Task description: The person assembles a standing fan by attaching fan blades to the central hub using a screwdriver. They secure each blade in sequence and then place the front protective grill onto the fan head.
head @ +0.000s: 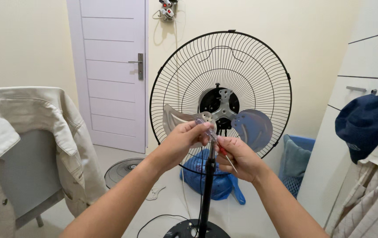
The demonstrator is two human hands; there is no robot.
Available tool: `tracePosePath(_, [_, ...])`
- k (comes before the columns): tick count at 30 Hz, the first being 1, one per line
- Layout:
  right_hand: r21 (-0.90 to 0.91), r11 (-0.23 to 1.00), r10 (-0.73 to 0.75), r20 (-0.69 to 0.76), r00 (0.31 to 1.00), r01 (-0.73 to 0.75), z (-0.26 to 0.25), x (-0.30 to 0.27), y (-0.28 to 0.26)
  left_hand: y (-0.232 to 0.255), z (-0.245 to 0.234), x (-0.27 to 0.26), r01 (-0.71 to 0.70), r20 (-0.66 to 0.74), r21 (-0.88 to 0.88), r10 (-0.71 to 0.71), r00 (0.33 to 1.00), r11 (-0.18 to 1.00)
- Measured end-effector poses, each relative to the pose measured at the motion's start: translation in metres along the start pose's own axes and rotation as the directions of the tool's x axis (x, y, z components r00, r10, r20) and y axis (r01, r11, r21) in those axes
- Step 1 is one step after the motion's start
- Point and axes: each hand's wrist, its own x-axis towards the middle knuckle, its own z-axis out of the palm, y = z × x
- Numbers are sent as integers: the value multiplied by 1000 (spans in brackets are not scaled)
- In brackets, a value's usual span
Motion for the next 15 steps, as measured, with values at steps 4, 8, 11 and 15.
tracePosePath(4, [39,999,-24,-154,988,30,7,3,0,4,17,-5,-43,44,118,38,998,992])
tracePosePath(8, [3,1000,9,-281,960,-8,15,2,3,3,24,-11,-27,43,168,20,999,985])
tracePosePath(11, [8,999,46,-330,943,-46,17,0,5,-1,25,-12,-101,70,194,89,994,976])
tracePosePath(15, [-35,996,66,-343,937,-83,19,-3,6,-7,26,-13,-156,78,76,150,986,985])
